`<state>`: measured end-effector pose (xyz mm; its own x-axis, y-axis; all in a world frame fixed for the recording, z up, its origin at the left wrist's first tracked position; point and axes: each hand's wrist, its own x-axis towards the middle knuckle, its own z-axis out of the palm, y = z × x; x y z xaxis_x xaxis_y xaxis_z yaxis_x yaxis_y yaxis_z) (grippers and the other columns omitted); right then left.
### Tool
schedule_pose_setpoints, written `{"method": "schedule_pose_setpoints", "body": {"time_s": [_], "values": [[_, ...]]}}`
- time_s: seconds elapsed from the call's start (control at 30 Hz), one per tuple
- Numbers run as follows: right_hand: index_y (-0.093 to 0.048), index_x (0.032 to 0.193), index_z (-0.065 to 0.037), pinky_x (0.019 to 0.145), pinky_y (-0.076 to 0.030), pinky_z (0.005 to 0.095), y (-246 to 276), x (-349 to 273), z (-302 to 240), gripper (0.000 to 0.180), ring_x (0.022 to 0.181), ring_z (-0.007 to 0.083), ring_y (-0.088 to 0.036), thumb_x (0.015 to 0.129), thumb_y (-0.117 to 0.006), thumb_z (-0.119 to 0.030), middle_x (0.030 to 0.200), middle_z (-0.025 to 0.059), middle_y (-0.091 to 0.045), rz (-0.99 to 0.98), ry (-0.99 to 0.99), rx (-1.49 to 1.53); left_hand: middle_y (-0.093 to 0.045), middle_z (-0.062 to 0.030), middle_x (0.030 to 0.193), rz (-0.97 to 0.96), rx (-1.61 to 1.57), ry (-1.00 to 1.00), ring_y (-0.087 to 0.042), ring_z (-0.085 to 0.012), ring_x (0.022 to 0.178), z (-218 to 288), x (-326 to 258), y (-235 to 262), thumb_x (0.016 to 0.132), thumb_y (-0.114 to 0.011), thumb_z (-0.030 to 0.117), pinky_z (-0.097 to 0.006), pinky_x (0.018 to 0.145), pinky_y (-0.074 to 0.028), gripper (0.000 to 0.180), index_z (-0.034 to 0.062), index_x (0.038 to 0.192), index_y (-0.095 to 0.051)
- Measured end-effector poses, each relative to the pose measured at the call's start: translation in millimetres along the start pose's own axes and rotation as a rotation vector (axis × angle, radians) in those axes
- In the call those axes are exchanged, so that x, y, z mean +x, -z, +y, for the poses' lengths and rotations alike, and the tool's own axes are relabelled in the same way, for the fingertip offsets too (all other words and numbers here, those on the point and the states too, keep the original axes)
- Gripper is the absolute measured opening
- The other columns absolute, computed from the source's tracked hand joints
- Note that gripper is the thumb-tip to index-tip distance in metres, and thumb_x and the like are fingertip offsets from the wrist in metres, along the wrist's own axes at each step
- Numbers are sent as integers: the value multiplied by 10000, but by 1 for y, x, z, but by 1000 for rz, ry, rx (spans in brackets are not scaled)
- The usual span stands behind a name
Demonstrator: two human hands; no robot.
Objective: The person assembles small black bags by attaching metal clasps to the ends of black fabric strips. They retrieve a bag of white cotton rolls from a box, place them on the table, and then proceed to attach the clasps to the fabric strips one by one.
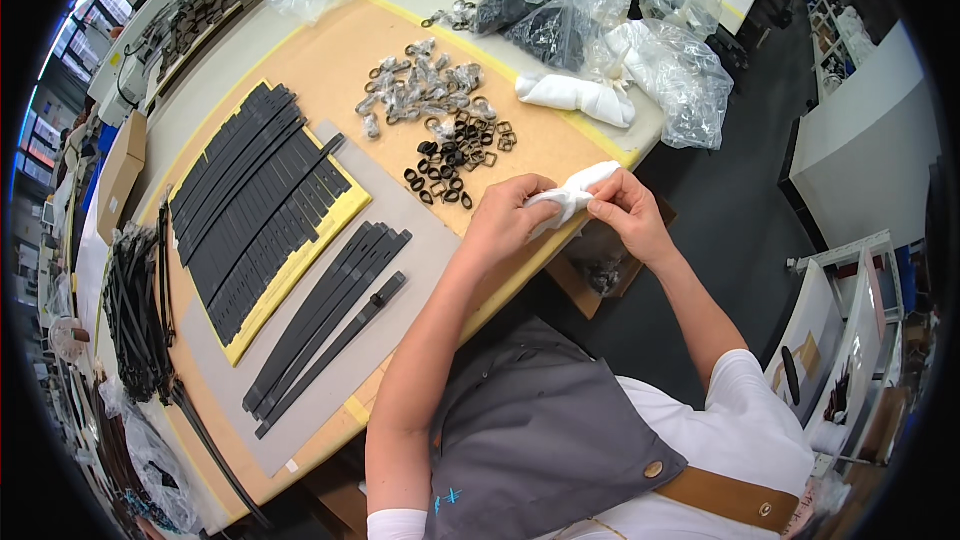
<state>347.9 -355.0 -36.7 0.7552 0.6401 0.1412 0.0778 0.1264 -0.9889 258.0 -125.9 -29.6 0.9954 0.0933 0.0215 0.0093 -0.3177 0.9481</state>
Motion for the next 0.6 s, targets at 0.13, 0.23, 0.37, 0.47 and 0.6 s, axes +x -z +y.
{"method": "schedule_pose_setpoints", "body": {"time_s": [0.13,0.23,0.37,0.47,0.6], "values": [[-574,1113,0,758,-541,234,-11,6,-23,161,848,55,-624,1012,-690,-47,989,29,-635,-34,-216,-89,-763,-166,1083,21,164,90,-731,-275,984,26,-9,-3,937,-680,209,-369,895,-554,373,18,1256,-716],[-573,1118,1,753,-547,242,-32,4,-28,158,838,60,-627,1018,-684,-51,1013,36,-629,30,-187,-79,-765,-194,1106,24,328,-1,-742,-281,1003,31,-9,-6,952,-660,228,-373,899,-556,368,40,1261,-725],[-550,1118,-62,823,-489,250,-33,-2,-9,134,947,53,-569,1039,-649,-107,1030,8,-598,69,-177,11,-765,-200,1094,5,270,-41,-739,-278,968,19,-8,-4,971,-641,223,-374,881,-558,371,44,1287,-718],[-544,1114,-99,746,-413,211,-26,-1,0,127,815,44,-499,1018,-627,-91,942,-33,-562,106,-158,383,-766,-174,1059,-39,68,47,-724,-242,933,10,-6,-2,986,-629,226,-359,865,-555,375,32,1295,-714],[-565,1084,-126,757,-396,195,-26,4,-2,98,795,57,-484,999,-613,-126,914,-39,-560,130,-162,457,-760,-134,1028,-44,-26,108,-696,-183,920,-4,-1,-2,1001,-622,241,-335,860,-547,380,11,1290,-709]]}}
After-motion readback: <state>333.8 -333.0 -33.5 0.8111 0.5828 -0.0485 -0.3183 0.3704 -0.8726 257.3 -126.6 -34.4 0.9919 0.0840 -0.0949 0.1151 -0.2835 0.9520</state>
